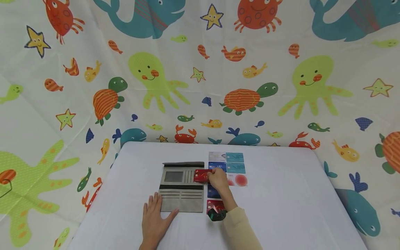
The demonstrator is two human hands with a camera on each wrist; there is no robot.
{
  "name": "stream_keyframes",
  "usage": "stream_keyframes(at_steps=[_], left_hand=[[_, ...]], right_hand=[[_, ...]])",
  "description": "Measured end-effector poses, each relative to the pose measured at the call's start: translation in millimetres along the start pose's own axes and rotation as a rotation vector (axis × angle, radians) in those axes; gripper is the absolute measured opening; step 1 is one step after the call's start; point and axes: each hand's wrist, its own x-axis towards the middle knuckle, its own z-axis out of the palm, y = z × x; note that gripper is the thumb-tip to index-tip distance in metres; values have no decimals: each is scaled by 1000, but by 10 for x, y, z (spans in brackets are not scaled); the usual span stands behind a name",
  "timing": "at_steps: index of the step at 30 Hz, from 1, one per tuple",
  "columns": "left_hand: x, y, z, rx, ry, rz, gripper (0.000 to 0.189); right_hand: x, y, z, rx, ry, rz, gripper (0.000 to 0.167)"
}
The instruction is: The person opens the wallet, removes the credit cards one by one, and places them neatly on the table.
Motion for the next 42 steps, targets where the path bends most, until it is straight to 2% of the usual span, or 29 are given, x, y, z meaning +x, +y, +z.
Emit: stream_keyframes(at_steps=[8, 15, 24, 34, 42], left_hand=[[11, -11, -1, 10, 4, 5, 104], [11, 5, -10, 14, -2, 4, 105], [10, 25, -24, 16, 6, 15, 104], [0, 31, -12, 11, 11, 16, 104], [-13, 15, 5, 2, 6, 6, 104]], right_hand=[[-30, 146, -152, 26, 33, -4, 27], [-131, 285, -257, 99, 49, 16, 31], [-245, 507, -425, 146, 121, -44, 36], [-376, 727, -556, 163, 167, -45, 36], [-514, 902, -637, 140, 196, 16, 41]])
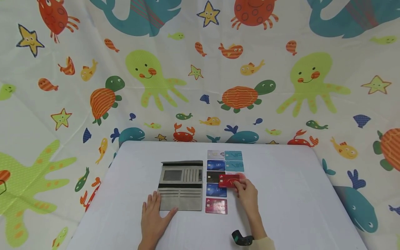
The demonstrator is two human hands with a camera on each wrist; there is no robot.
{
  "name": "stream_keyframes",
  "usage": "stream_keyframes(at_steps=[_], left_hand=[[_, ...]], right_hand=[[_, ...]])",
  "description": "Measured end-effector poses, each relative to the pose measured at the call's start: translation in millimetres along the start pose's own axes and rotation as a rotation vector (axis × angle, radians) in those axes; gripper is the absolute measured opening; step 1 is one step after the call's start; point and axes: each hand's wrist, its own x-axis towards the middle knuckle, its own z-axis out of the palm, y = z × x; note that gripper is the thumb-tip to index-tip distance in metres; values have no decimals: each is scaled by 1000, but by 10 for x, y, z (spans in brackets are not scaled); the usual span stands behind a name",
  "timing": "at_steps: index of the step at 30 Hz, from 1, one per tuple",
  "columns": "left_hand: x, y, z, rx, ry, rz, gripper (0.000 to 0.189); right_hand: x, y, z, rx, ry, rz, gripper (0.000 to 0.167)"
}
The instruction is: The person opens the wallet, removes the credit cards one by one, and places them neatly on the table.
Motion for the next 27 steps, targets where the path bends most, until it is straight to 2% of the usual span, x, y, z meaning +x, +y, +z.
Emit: stream_keyframes(at_steps=[13, 20, 27], left_hand=[[-8, -2, 11, -12, 22, 2, 104], [0, -4, -10, -14, -18, -6, 105], [-2, -9, -5, -24, -18, 0, 105]], right_hand=[[-127, 218, -185, 11, 56, 77, 39], [-144, 289, -234, -2, 50, 86, 33], [-166, 308, -219, -42, 48, 89, 29]])
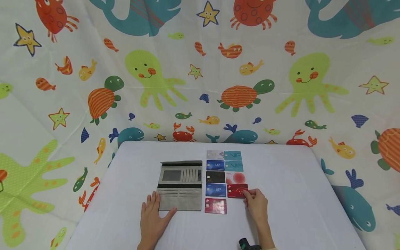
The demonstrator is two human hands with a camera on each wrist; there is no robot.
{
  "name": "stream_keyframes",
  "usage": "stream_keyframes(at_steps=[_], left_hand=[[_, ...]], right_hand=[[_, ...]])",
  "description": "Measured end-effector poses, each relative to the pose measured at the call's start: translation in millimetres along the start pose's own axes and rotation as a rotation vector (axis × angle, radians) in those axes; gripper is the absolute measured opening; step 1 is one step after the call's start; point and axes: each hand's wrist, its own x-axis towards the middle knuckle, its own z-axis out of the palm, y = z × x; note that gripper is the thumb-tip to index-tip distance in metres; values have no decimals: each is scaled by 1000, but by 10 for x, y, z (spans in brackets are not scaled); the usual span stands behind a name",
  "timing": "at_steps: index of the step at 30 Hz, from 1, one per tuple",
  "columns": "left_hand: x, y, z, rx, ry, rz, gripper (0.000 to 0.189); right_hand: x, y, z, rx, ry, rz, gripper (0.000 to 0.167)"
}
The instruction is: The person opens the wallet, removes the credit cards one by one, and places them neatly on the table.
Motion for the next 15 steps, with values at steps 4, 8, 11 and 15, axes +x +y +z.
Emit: stream_keyframes(at_steps=[4, 8, 11, 15], left_hand=[[1, -3, 5, 0, 0, -1, 105], [0, -7, 13, 3, 3, 3, 105], [0, -14, 20, 1, 9, 6, 105], [-2, -22, 28, 2, 14, 8, 105]], right_hand=[[-2, 16, 39, -85, 28, -40, 30], [-2, 8, 75, -181, 81, -102, 28], [-8, -14, 91, -217, 100, -122, 27], [-9, -36, 103, -245, 90, -117, 26]])
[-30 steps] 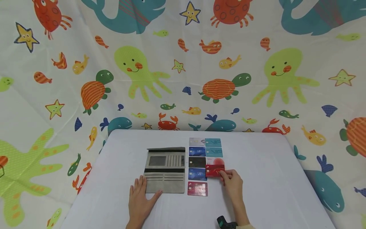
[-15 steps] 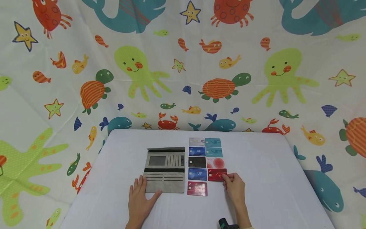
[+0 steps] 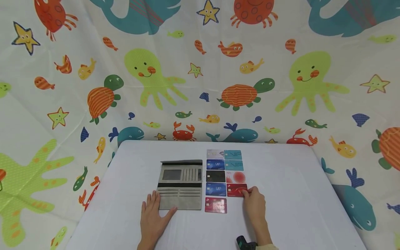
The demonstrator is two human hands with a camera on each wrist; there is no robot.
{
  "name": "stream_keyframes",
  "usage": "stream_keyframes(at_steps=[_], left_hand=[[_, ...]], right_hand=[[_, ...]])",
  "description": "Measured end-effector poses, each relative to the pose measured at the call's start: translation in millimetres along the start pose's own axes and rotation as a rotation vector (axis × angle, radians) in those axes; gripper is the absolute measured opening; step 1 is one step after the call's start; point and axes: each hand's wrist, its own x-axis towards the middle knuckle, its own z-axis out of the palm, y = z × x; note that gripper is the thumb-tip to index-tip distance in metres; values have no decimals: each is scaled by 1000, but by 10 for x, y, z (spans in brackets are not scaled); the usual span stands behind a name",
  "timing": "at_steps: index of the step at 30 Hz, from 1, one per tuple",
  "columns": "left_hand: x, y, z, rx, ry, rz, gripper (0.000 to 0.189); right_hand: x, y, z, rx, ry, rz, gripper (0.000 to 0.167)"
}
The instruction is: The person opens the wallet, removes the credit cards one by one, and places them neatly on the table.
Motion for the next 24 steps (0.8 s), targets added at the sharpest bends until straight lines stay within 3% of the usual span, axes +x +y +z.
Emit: stream_keyframes(at_steps=[9, 24], left_hand=[[0, 4, -9, 6, 7, 9, 104], [0, 6, 3, -8, 23, 9, 104]], right_hand=[[40, 2, 9, -33, -21, 8, 26], [23, -24, -11, -4, 12, -28, 31]])
